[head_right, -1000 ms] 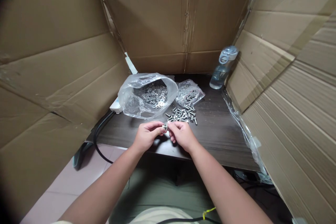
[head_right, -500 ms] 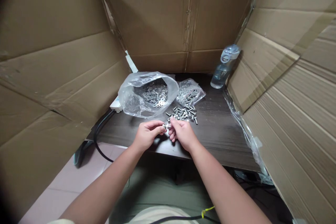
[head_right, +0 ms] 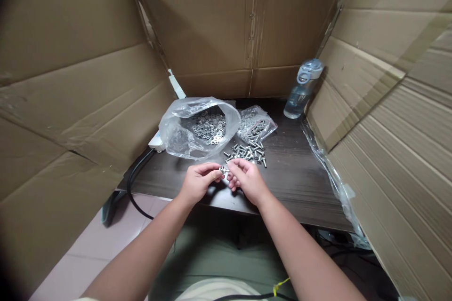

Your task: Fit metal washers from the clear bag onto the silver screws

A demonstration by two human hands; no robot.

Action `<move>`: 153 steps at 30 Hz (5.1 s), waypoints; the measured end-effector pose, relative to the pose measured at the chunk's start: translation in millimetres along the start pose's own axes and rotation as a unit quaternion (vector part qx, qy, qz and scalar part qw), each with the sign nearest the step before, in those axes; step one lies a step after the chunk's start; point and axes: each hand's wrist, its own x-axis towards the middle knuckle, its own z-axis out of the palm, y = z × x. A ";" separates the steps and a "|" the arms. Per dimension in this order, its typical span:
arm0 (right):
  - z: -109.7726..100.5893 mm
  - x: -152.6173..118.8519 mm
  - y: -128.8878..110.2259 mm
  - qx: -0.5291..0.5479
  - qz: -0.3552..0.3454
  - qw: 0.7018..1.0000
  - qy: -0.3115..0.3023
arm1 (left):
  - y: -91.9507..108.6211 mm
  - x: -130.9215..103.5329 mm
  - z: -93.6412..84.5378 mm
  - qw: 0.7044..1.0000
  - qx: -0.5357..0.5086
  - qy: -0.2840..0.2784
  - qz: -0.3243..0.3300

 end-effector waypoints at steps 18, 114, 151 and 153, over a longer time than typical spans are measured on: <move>-1.0 -1.0 -0.3 -0.023 -0.009 0.999 -0.036 | 2.7 0.5 2.3 1.000 -0.015 -0.004 -0.011; -3.0 5.0 1.6 0.056 0.030 0.997 0.033 | -10.4 6.6 1.7 0.986 0.041 0.160 0.002; 2.6 -2.6 3.6 -0.065 -0.062 0.996 -0.008 | -6.6 0.7 -1.1 0.997 0.049 -0.009 0.055; 3.5 -2.9 3.7 -0.059 -0.066 0.996 -0.024 | -6.8 1.0 -0.8 0.998 0.045 0.012 0.051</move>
